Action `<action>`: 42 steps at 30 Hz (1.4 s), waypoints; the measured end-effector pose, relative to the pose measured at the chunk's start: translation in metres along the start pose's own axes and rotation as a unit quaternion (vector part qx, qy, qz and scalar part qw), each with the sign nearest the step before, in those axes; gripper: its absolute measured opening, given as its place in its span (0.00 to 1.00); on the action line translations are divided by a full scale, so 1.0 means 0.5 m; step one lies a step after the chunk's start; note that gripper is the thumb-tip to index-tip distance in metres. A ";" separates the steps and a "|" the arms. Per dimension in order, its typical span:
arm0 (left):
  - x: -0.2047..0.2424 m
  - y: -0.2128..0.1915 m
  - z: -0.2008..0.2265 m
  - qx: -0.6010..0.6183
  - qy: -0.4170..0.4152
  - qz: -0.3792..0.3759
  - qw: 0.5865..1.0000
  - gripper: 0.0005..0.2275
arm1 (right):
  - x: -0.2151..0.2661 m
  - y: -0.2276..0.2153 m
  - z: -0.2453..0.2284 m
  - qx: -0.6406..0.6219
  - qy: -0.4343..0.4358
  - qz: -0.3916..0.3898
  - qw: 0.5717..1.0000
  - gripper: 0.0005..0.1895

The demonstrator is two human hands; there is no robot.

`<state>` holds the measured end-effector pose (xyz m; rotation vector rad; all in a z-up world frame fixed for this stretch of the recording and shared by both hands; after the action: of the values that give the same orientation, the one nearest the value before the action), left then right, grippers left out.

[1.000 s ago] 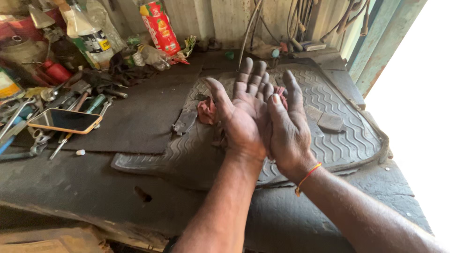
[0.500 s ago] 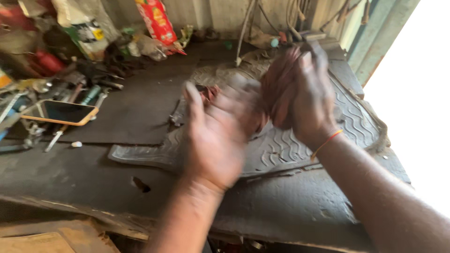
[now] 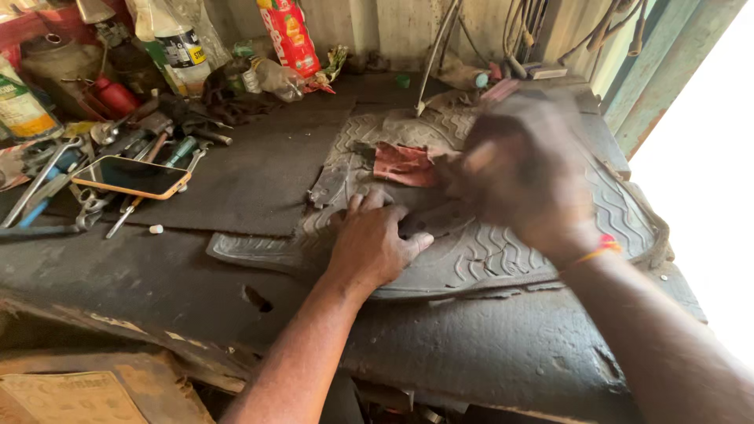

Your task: The person uses a metal file to shape and smooth the edges of a small, dark rubber piece on a workbench. They repeatedly rub the file against the rubber, then wipe the piece with a cloth to remove debris and inspect the surface.

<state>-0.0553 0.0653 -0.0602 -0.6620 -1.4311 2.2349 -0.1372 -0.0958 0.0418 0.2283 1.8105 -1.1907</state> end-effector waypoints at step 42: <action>0.080 -0.110 -0.114 0.246 0.023 0.381 0.891 0.10 | 0.115 0.160 -0.086 -0.031 0.158 -0.455 0.876 0.29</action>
<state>-0.0497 0.1511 -0.0373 -1.2214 -0.5356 2.9646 -0.1478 -0.0382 -0.0486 -0.5751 2.3296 -1.7960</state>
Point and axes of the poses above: each hand's wrist, its own x-axis away from the middle knuckle, its own y-axis out of the palm, z = x × y, the point moved 7 cm from there along -x, towards the middle knuckle, and after that the axes turned 12 degrees about -z, right-handed, at the moved point
